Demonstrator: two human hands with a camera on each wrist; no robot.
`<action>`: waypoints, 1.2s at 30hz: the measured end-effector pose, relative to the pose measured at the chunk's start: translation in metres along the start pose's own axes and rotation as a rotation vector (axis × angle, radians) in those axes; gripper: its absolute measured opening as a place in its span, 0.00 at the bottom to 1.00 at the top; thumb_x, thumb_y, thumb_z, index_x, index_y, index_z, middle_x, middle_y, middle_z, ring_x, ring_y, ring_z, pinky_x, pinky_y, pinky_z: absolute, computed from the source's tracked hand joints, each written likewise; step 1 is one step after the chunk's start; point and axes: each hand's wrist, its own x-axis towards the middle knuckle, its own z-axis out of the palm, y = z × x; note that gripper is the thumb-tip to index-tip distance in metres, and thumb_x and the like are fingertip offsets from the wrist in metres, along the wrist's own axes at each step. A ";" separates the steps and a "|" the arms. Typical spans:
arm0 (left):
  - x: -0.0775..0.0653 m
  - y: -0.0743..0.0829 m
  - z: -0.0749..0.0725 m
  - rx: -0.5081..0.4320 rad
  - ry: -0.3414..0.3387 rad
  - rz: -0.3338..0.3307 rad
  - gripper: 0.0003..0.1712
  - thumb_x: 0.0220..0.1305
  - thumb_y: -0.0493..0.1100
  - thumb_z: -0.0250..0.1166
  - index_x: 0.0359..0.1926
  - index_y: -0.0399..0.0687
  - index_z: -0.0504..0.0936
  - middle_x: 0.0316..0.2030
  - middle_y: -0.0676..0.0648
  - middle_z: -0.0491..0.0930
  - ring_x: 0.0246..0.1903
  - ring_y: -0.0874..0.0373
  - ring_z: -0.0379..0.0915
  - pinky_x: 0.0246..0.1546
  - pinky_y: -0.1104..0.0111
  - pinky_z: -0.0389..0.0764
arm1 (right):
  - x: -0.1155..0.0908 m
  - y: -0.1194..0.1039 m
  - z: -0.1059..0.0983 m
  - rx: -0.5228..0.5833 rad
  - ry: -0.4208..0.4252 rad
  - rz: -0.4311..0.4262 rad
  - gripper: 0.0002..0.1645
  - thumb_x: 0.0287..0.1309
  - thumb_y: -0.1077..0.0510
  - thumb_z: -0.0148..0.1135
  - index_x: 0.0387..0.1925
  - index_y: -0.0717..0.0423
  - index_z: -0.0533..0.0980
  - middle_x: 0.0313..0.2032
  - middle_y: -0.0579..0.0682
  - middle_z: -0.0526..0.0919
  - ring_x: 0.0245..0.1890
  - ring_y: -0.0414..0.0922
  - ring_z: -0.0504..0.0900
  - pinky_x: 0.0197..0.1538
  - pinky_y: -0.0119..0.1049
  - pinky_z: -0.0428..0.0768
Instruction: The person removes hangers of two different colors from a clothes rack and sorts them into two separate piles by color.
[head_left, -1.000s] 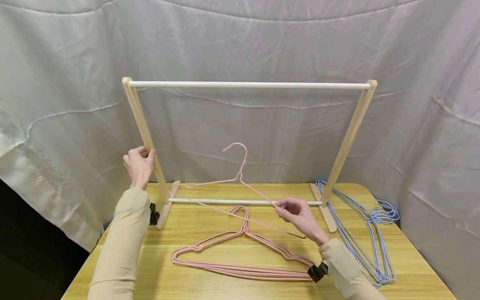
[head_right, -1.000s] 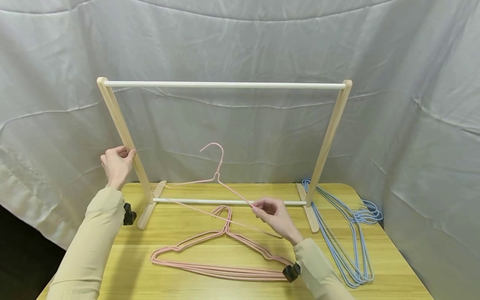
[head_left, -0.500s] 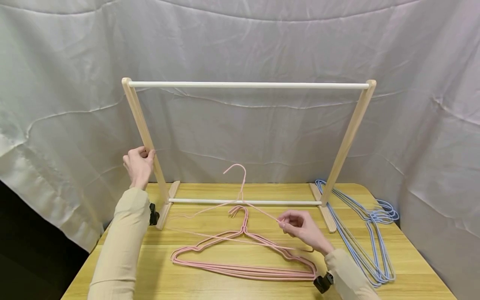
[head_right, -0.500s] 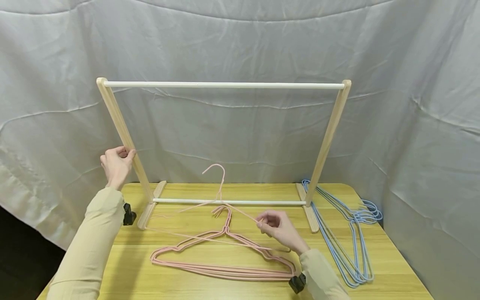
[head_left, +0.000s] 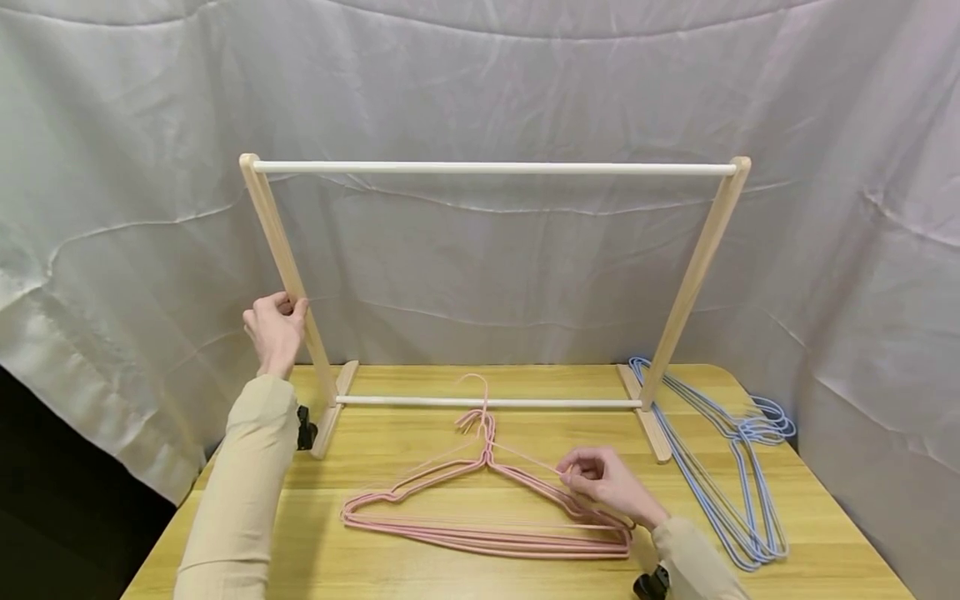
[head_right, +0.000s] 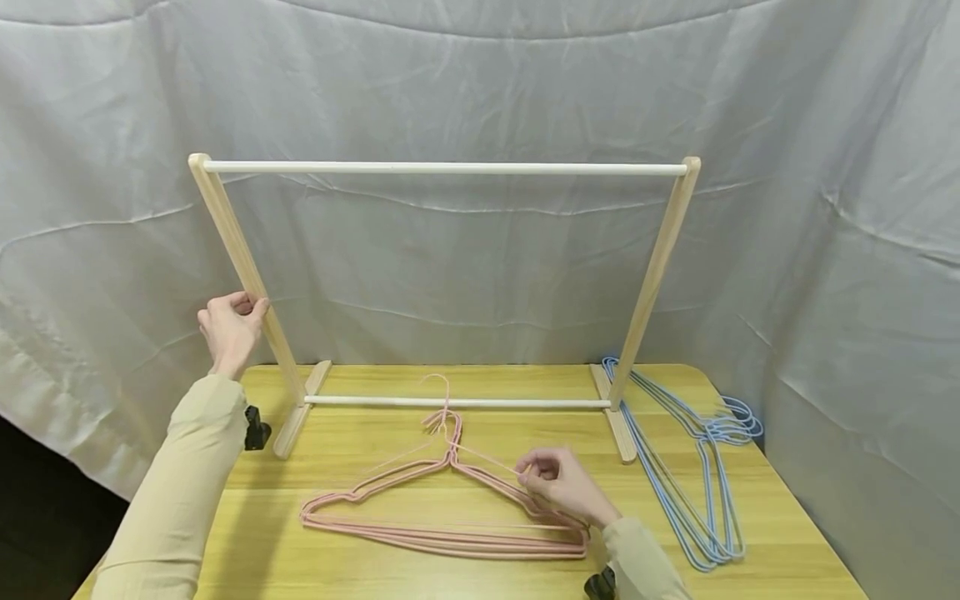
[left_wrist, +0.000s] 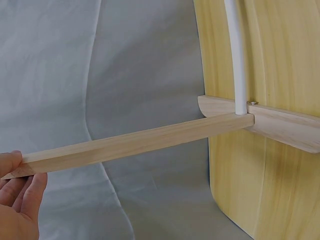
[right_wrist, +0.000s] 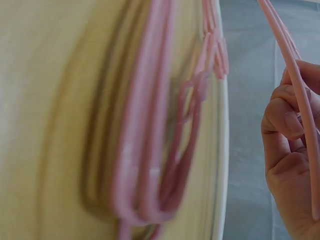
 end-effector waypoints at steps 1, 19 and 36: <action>0.000 0.000 0.000 0.002 0.005 0.005 0.16 0.71 0.45 0.61 0.43 0.34 0.86 0.46 0.32 0.86 0.55 0.37 0.70 0.61 0.50 0.67 | -0.001 0.001 0.001 -0.007 0.001 0.007 0.14 0.64 0.64 0.62 0.43 0.75 0.78 0.26 0.49 0.82 0.22 0.31 0.75 0.25 0.26 0.76; -0.001 0.001 0.001 0.009 0.002 0.014 0.16 0.71 0.45 0.61 0.44 0.34 0.86 0.47 0.33 0.86 0.52 0.38 0.75 0.57 0.53 0.72 | -0.007 0.015 0.008 -0.276 0.003 -0.003 0.05 0.62 0.61 0.65 0.31 0.57 0.82 0.23 0.47 0.81 0.22 0.28 0.71 0.26 0.26 0.73; -0.001 0.000 0.003 0.006 -0.013 0.005 0.16 0.72 0.44 0.61 0.42 0.33 0.85 0.47 0.32 0.86 0.56 0.39 0.66 0.59 0.52 0.65 | -0.006 0.012 0.009 -0.357 0.032 0.016 0.03 0.61 0.61 0.66 0.34 0.58 0.82 0.25 0.43 0.79 0.24 0.28 0.71 0.27 0.26 0.73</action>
